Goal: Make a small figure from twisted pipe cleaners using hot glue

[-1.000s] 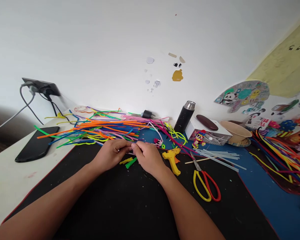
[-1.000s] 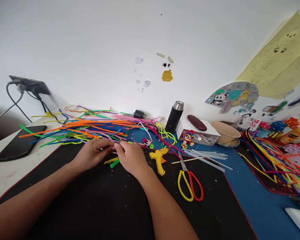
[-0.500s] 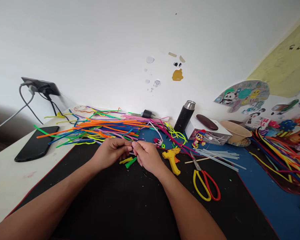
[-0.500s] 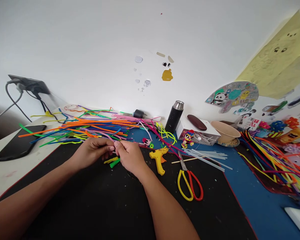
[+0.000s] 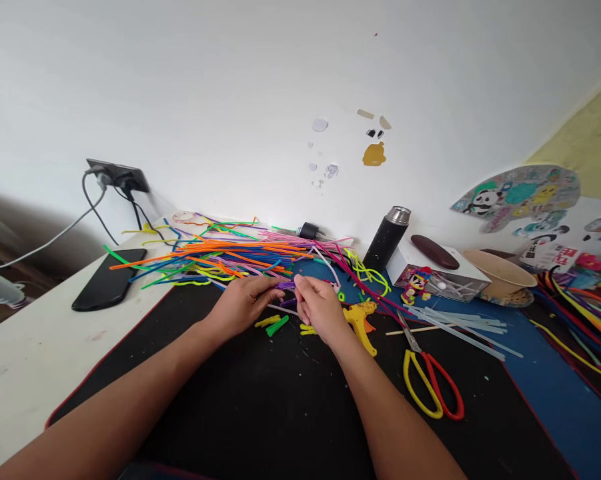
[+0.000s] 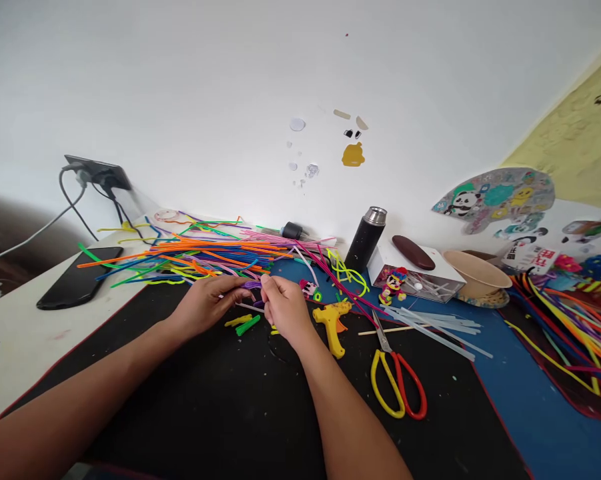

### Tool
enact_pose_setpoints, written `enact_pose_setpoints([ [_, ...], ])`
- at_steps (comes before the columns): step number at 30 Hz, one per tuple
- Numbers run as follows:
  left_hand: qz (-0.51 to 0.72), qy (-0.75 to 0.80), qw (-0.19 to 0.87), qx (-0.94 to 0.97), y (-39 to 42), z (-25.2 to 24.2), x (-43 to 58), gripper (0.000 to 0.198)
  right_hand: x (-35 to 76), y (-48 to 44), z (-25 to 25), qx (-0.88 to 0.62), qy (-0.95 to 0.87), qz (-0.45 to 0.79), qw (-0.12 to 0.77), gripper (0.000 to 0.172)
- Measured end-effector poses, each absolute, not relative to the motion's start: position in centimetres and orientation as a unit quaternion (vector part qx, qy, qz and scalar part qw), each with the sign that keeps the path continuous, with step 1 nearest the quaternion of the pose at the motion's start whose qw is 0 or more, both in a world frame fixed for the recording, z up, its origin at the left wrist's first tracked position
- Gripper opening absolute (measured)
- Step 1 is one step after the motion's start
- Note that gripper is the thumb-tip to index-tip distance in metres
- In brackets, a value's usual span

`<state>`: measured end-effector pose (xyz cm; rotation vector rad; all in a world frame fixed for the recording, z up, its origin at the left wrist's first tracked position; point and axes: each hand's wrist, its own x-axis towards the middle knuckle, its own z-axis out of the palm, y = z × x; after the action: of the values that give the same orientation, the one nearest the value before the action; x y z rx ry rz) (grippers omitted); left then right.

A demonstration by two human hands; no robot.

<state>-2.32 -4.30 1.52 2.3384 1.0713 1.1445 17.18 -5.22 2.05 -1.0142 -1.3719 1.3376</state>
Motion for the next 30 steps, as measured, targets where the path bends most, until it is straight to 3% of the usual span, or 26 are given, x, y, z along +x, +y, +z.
enact_pose_setpoints([
  [7,0.388,0.366,0.066,0.843,-4.2,1.3,-2.4,0.031,17.0,-5.6,2.4,-0.418,-0.573,0.540,0.453,0.051],
  [11,0.381,0.356,0.070,0.850,-4.5,1.8,-2.6,0.028,16.8,-5.7,2.6,-0.423,-0.578,0.539,0.444,0.050],
  [19,0.370,0.402,0.287,0.787,-5.1,2.6,-1.9,0.040,16.7,-5.6,2.1,-0.406,-0.571,0.548,0.457,0.050],
  [24,0.389,0.396,0.414,0.721,-4.7,2.0,-1.8,0.032,17.1,-5.5,2.1,-0.437,-0.602,0.504,0.440,0.048],
  [30,0.404,0.391,0.441,0.700,-4.4,1.7,-2.0,0.036,17.3,-5.5,2.0,-0.453,-0.626,0.479,0.416,0.047],
])
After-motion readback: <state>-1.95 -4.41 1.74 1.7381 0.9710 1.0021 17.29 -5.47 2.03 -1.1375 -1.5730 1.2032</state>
